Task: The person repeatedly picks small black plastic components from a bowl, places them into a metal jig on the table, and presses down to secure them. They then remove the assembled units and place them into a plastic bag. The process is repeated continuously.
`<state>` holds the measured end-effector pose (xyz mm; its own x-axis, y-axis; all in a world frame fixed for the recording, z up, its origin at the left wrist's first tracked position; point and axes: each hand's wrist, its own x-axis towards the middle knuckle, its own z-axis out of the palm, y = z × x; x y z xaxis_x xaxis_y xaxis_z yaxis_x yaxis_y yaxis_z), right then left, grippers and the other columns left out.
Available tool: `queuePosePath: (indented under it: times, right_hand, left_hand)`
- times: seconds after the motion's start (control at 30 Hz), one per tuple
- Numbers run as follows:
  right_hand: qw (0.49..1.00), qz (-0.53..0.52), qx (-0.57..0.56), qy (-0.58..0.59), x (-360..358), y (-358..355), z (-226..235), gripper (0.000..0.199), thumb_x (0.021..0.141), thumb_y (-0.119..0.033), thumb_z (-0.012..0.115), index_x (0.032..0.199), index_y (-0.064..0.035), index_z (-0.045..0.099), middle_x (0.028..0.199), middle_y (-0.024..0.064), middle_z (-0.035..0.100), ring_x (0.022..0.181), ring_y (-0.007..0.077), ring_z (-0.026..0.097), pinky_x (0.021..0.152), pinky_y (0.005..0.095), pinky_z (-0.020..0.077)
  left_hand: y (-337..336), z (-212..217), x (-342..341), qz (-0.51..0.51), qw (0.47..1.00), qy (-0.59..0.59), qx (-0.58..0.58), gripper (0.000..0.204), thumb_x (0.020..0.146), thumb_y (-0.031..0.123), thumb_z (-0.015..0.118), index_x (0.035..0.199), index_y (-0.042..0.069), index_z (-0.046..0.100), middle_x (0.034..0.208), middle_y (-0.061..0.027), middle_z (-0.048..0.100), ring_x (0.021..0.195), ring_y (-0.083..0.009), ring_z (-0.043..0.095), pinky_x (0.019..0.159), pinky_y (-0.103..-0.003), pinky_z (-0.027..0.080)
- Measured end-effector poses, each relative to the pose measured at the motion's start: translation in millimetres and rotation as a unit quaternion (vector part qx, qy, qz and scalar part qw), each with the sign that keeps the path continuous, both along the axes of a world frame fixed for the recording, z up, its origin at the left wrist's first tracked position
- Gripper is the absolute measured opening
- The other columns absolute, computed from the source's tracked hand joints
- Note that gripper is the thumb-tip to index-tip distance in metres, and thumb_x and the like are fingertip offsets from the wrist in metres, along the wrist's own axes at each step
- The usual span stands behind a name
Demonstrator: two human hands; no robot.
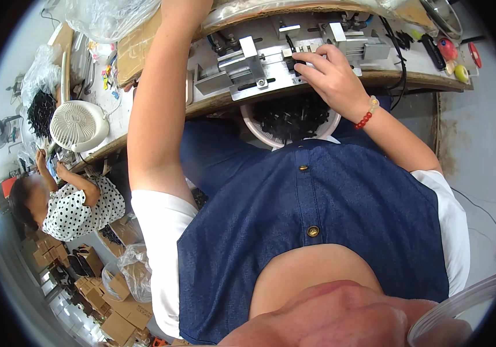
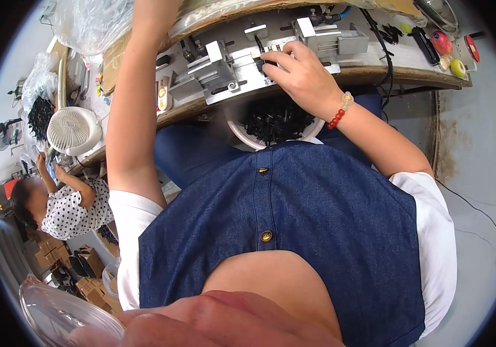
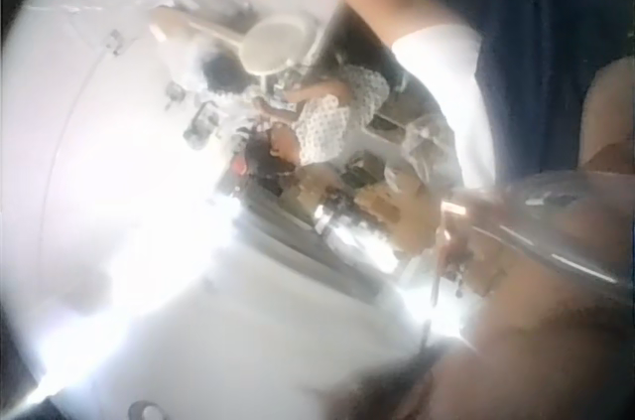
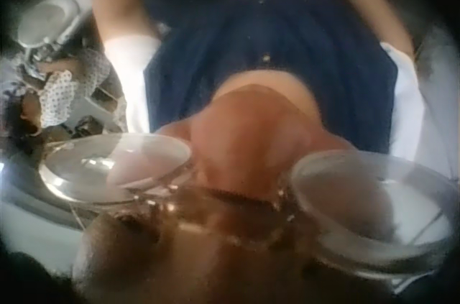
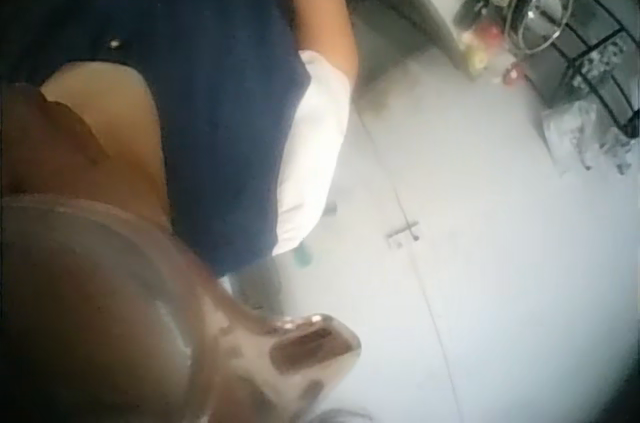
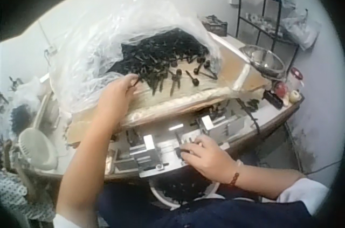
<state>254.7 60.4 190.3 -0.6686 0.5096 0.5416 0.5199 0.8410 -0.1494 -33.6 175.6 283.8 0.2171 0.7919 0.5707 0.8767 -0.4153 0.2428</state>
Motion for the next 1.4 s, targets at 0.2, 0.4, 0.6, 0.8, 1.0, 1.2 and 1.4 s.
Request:
queuePosePath:
  times: [0.2, 0.4, 0.6, 0.8, 1.0, 1.2, 1.4]
  right_hand:
    - [0.999, 0.013, -0.009, 0.030, 0, 11, 20, 0.021, 0.086, -0.016, 0.074, 0.104, -0.0064, 0.069, 0.121, 0.0060, 0.068, 0.108, 0.0295, 0.059, 0.098, 0.0411, 0.0491]
    - [0.985, -0.105, 0.058, 0.125, 18, 109, 72, 0.030, 0.084, -0.005, 0.071, 0.115, -0.0044, 0.070, 0.110, 0.0152, 0.064, 0.105, 0.0395, 0.058, 0.093, 0.0447, 0.0479]
    - [0.989, -0.118, -0.081, 0.031, 27, 178, 70, 0.026, 0.085, -0.012, 0.072, 0.109, -0.0024, 0.071, 0.099, 0.0179, 0.067, 0.098, 0.0366, 0.063, 0.086, 0.0431, 0.0505]
    - [0.984, -0.124, -0.076, 0.099, 27, 152, 75, 0.021, 0.090, -0.015, 0.071, 0.106, -0.0011, 0.071, 0.091, 0.0177, 0.068, 0.089, 0.0329, 0.065, 0.079, 0.0417, 0.0523]
    - [0.941, -0.088, -0.193, 0.265, 17, 80, 81, 0.019, 0.092, -0.013, 0.071, 0.106, -0.0002, 0.070, 0.098, 0.0142, 0.066, 0.090, 0.0275, 0.064, 0.081, 0.0391, 0.0508]
    - [0.984, 0.009, -0.100, 0.148, 24, 11, 57, 0.018, 0.092, -0.010, 0.070, 0.109, -0.0044, 0.069, 0.117, 0.0106, 0.067, 0.113, 0.0297, 0.062, 0.100, 0.0388, 0.0474]
    - [0.994, 0.004, -0.102, 0.047, 2, -16, 15, 0.022, 0.089, -0.005, 0.071, 0.110, -0.0039, 0.066, 0.127, 0.0080, 0.064, 0.113, 0.0313, 0.056, 0.101, 0.0412, 0.0479]
  left_hand:
    - [-56, -13, 19, -0.056, 0.894, -0.425, -0.132, 0.023, 0.090, 0.002, 0.069, 0.112, 0.006, 0.074, 0.097, -0.0099, 0.073, 0.087, -0.0259, 0.069, 0.074, -0.036, 0.055]
    - [-151, -52, 75, -0.094, 0.921, -0.338, -0.167, 0.026, 0.085, 0.007, 0.081, 0.111, 0.009, 0.078, 0.104, -0.0103, 0.077, 0.088, -0.0167, 0.073, 0.079, -0.028, 0.058]
    - [-156, -99, 93, -0.080, 0.974, -0.192, -0.090, 0.022, 0.083, 0.016, 0.085, 0.103, 0.009, 0.079, 0.101, -0.0094, 0.075, 0.076, -0.0178, 0.072, 0.066, -0.030, 0.058]
    - [-153, -112, 106, -0.052, 0.979, -0.193, -0.049, 0.022, 0.084, 0.016, 0.083, 0.104, 0.010, 0.079, 0.114, -0.0054, 0.075, 0.080, -0.0195, 0.074, 0.069, -0.031, 0.060]
    - [-155, -114, 102, -0.046, 0.984, -0.170, -0.039, 0.029, 0.084, 0.017, 0.083, 0.111, 0.011, 0.078, 0.121, -0.0058, 0.074, 0.084, -0.0218, 0.075, 0.071, -0.031, 0.061]
    - [-101, -61, 68, -0.096, 0.984, -0.108, 0.103, 0.031, 0.087, 0.013, 0.080, 0.117, 0.015, 0.078, 0.114, -0.0048, 0.076, 0.072, -0.0138, 0.067, 0.066, -0.028, 0.056]
    - [11, -1, 36, -0.023, 0.994, -0.007, 0.109, 0.031, 0.091, 0.005, 0.062, 0.120, 0.006, 0.072, 0.117, -0.0180, 0.068, 0.103, -0.0385, 0.063, 0.093, -0.046, 0.053]
